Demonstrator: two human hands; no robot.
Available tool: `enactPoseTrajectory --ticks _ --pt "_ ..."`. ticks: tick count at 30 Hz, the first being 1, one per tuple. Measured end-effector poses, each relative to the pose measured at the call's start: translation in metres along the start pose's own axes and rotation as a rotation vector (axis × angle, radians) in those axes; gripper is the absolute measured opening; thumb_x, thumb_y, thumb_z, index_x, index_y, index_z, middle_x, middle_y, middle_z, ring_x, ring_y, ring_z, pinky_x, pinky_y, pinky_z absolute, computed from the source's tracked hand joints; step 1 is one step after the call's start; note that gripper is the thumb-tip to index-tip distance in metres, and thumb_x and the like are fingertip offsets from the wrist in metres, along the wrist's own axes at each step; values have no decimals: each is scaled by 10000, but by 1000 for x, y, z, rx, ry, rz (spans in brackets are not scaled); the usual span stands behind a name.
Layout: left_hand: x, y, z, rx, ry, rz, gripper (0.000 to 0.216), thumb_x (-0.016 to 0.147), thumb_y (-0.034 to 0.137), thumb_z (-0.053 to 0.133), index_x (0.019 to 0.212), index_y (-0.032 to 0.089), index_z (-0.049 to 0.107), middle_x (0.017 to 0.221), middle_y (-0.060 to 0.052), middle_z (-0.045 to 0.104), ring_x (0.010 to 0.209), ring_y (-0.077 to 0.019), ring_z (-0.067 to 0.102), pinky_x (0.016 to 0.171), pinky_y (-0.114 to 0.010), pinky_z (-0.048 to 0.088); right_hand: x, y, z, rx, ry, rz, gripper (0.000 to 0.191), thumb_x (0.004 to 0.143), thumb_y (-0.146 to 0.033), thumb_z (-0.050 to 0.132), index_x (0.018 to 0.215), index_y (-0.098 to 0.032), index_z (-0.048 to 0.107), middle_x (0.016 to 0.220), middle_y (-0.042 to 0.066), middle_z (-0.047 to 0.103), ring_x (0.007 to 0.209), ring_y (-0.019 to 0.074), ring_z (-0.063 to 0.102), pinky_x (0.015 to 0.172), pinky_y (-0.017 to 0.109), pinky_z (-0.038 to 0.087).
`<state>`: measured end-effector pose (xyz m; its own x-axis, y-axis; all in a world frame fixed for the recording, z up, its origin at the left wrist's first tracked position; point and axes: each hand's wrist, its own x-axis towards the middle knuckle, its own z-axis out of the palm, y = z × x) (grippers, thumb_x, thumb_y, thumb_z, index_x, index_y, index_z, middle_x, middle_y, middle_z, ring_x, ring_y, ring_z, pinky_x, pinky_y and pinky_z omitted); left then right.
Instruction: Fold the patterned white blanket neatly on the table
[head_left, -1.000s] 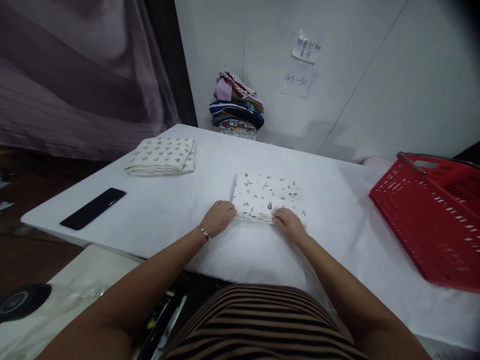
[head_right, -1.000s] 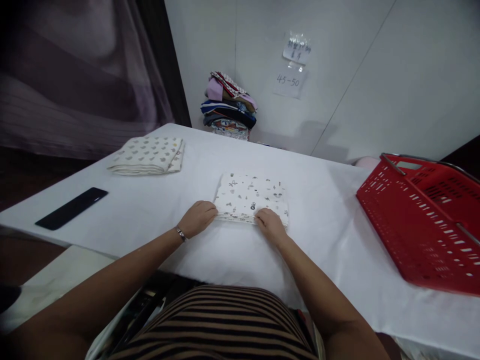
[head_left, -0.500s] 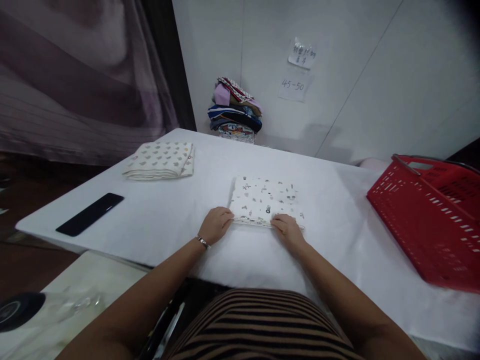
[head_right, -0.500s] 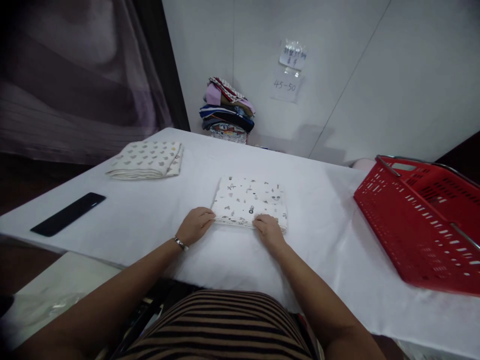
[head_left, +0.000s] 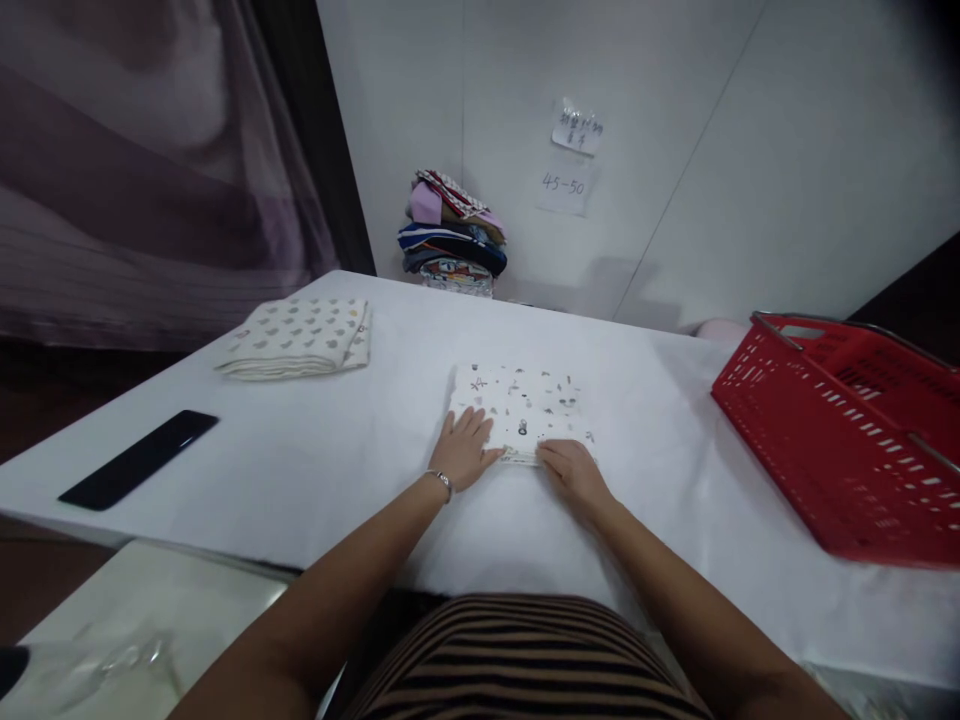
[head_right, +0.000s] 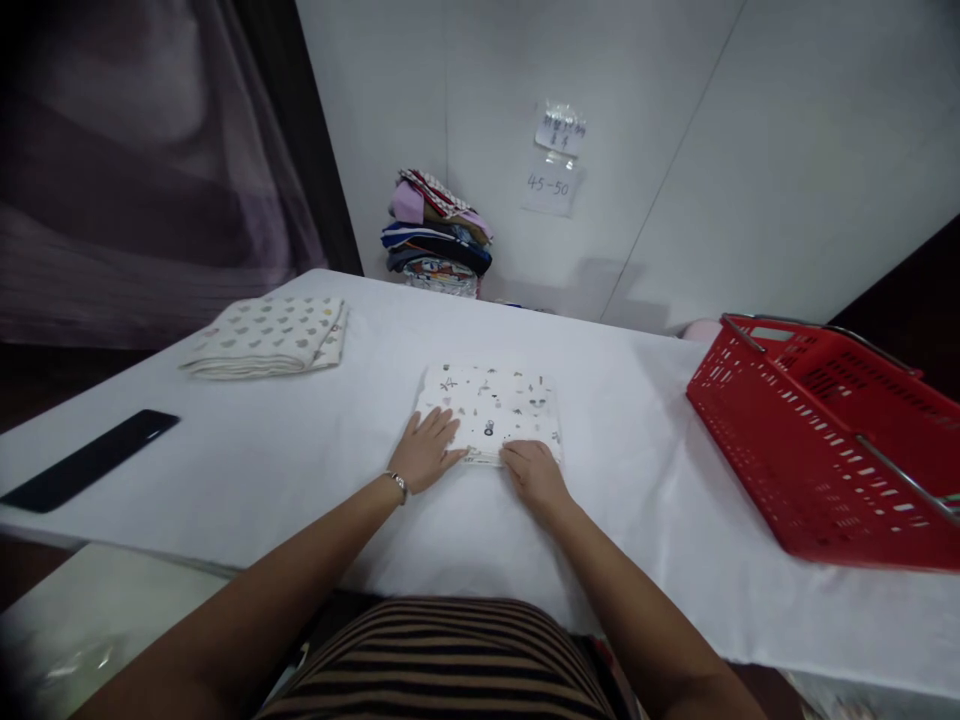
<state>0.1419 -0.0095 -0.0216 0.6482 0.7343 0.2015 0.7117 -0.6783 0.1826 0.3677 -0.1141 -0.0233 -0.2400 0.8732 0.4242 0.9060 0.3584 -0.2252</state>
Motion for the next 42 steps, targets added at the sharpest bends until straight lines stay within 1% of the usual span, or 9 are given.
enactPoseTrajectory --ticks 4,9,12,16,20,25,30,36,42 --pt "-7 -3 2 -33 26 -12 559 872 542 351 1315 213 442 1432 -81 374 1355 -265 235 1109 -498 101 -23 14 -7 -66 7 206 331 929 -282 395 1216 -230 551 1233 82 583 1186 225 490 989 453 344" --pt "-7 -2 0 -83 48 -11 532 861 519 407 1302 228 460 1423 -80 388 1354 -260 243 1113 -490 76 -44 22 -4 11 -33 225 428 917 -302 415 1339 -234 431 1372 79 454 1316 236 336 1050 479 294" --pt "-7 -1 -1 -108 54 -16 507 861 503 418 1278 223 482 1408 -83 411 1348 -259 259 1113 -487 94 -44 22 -6 156 -37 255 433 907 -341 429 1325 -233 455 1376 75 448 1323 234 323 1063 471 296" --pt "-5 -5 -8 -199 107 -65 429 880 454 404 1209 208 526 1383 -81 444 1317 -237 320 1096 -463 195 -30 31 -13 356 101 477 425 890 -425 425 1215 -192 570 1362 97 462 1289 228 383 1048 417 339" --pt "2 -21 -12 -287 245 -293 390 852 349 452 1188 163 522 1356 -125 461 1274 -244 385 1030 -421 330 -4 50 -15 442 146 816 481 805 -441 533 1198 -167 577 1229 112 573 1121 249 547 911 372 458" --pt "8 -38 -17 -434 74 -621 513 784 360 520 1235 124 456 1232 -165 557 1113 -274 541 903 -392 429 20 71 -15 536 52 1079 629 741 -398 598 1304 -148 468 1180 115 594 957 217 619 765 303 508" --pt "12 -38 -27 -525 -52 -720 614 754 381 541 1274 91 389 1159 -178 602 1030 -273 593 834 -360 448 26 71 -25 720 -52 1167 785 742 -482 602 1391 -142 322 1123 149 619 829 214 646 584 279 511" --pt "19 -44 -30 -573 -175 -793 574 721 442 567 1172 99 475 1175 -198 594 1064 -302 578 834 -360 441 22 60 -35 854 -181 1170 822 715 -555 628 1383 -184 326 1075 152 651 749 222 651 509 288 479" --pt "18 -39 -29 -675 -127 -856 595 712 502 587 1158 121 486 1149 -169 616 1030 -289 598 831 -365 453 14 53 -33 882 -167 1119 856 745 -554 596 1424 -182 232 1150 138 620 825 217 646 529 270 470"
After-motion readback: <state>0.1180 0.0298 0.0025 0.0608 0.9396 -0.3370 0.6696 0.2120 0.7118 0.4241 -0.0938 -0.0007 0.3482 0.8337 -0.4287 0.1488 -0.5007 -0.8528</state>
